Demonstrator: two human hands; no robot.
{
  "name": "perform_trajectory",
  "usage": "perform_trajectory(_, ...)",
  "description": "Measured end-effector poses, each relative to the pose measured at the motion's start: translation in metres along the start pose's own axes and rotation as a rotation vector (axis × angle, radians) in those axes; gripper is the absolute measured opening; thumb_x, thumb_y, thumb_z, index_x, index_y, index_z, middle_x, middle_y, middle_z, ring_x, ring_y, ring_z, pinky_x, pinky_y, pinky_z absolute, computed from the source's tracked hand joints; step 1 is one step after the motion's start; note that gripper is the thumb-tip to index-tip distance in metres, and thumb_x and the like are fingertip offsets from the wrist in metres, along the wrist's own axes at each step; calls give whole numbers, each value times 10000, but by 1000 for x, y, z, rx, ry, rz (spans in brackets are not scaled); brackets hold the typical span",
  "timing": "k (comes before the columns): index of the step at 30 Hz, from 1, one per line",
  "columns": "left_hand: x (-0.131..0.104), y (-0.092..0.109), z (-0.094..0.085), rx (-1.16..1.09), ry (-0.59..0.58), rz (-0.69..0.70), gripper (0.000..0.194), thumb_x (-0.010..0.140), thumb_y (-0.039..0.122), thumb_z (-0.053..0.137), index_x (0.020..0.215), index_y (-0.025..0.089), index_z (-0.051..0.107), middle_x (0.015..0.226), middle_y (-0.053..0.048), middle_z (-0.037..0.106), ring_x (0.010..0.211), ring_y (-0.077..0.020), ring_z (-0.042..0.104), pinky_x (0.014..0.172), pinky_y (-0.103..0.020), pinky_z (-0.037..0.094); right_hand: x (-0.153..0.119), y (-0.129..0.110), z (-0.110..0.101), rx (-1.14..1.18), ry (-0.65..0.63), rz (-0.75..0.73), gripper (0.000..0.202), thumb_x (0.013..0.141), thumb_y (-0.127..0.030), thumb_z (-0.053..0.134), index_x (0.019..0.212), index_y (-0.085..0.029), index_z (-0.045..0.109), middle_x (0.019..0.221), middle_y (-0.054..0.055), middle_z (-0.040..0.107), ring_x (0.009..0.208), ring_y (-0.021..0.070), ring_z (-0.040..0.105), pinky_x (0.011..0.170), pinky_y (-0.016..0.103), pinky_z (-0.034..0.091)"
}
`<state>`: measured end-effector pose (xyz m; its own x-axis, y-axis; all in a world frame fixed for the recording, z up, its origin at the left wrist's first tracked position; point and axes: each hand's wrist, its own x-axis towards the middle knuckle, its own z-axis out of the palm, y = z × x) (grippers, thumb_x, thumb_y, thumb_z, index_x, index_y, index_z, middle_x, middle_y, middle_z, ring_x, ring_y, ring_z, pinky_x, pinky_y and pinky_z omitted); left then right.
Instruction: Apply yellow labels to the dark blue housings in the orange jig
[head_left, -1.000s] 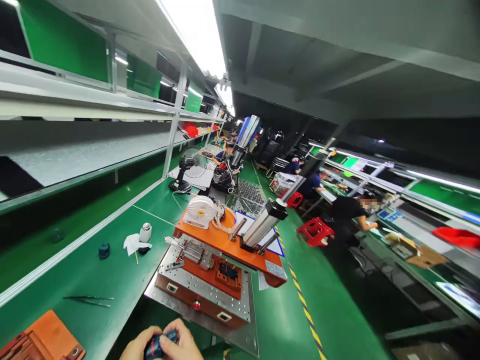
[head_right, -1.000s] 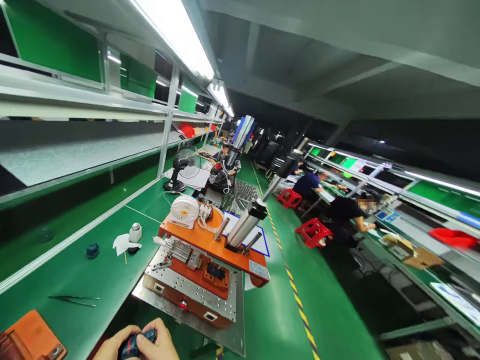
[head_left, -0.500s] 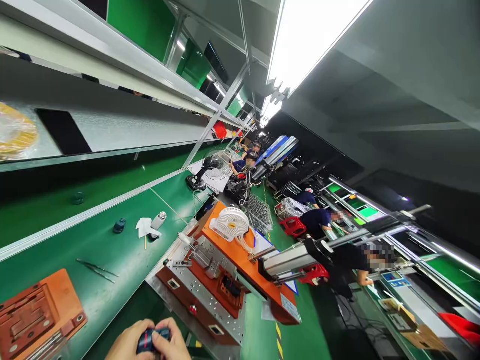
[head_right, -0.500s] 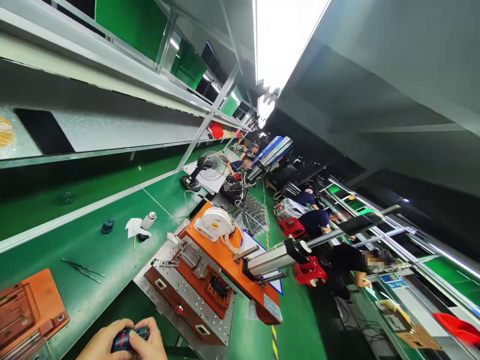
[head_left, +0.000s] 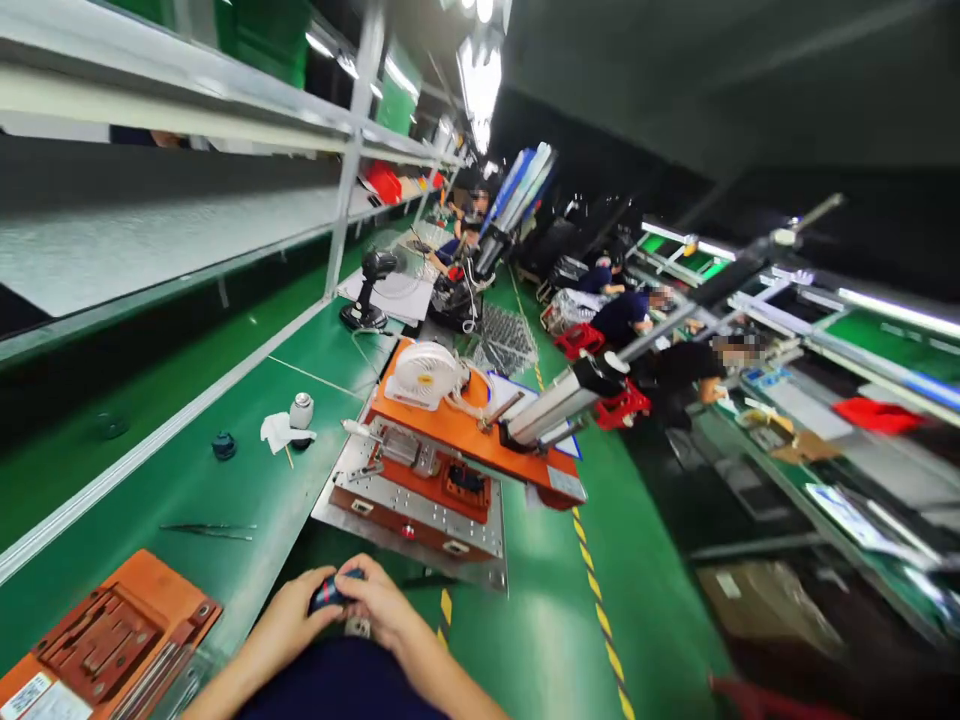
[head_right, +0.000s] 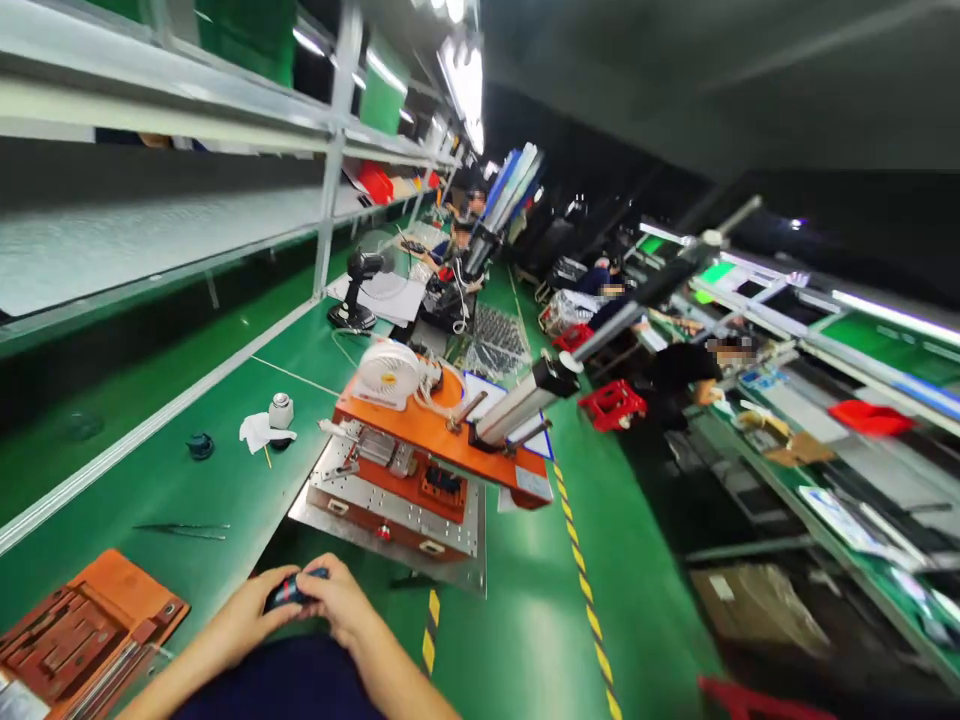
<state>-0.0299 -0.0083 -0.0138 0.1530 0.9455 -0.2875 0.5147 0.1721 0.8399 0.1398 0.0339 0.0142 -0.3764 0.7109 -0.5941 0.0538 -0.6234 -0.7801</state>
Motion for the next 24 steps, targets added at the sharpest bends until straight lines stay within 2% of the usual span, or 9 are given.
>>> perform_trajectory(5,18,43,-5,56,-76,67,507,777,364,660,1239,156,674,1257,-127,702,1161,-284,653,1050,-389,463,0,-1,-41,-63,3,-108,582,594,-638,813,914,-196,609,784,-5,647,642,150,623,655,336,543)
perform_trajectory(8,36,59,4,28,-45,41,531,769,454,672,1201,146,680,1151,-120,738,1025,-287,693,968,-405,512,4,-21,-89,-215,166,-274,380,755,-516,745,948,-196,676,914,46,689,869,208,658,826,389,555)
perform_trajectory(10,49,65,11,-6,1,22,567,759,522,675,1184,146,681,1093,-108,751,968,-286,704,929,-408,533,8,-41,-134,-320,386,-385,306,862,-408,640,1082,-197,667,1158,104,664,1129,249,599,1020,443,480)
perform_trajectory(12,63,71,16,-39,46,32,583,747,546,688,1179,155,682,1085,-98,754,989,-285,704,941,-408,533,14,-62,-181,-427,573,-449,370,918,-328,545,1254,-186,609,1420,155,528,1388,291,402,1173,504,319)
perform_trajectory(14,77,77,21,-44,85,77,577,736,545,707,1171,167,688,1130,-101,746,1058,-288,690,994,-417,510,22,-79,-224,-538,677,-470,452,907,-250,539,1348,-153,556,1540,178,415,1496,320,225,1233,547,161)
perform_trajectory(16,92,86,26,-21,116,129,566,725,543,719,1153,173,699,1164,-112,735,1100,-293,675,1027,-434,490,33,-90,-256,-644,688,-460,467,858,-189,595,1323,-147,586,1513,181,470,1499,342,240,1236,571,120)
perform_trajectory(18,107,97,32,21,122,167,558,724,538,718,1147,175,703,1173,-120,730,1105,-295,673,1023,-440,494,44,-98,-278,-731,648,-439,436,798,-160,672,1233,-171,651,1426,169,575,1450,359,353,1223,568,183)
perform_trajectory(21,128,116,41,126,99,208,557,764,519,684,1187,157,686,1189,-133,724,1108,-293,677,1001,-430,513,58,-103,-295,-824,578,-427,431,727,-134,753,1147,-215,698,1369,133,633,1383,357,460,1176,514,317)
perform_trajectory(24,148,131,48,224,89,223,566,819,502,652,1247,131,653,1229,-148,709,1127,-291,671,1003,-417,513,64,-103,-300,-878,545,-458,474,722,-103,750,1176,-222,686,1398,110,617,1368,338,488,1136,478,383)
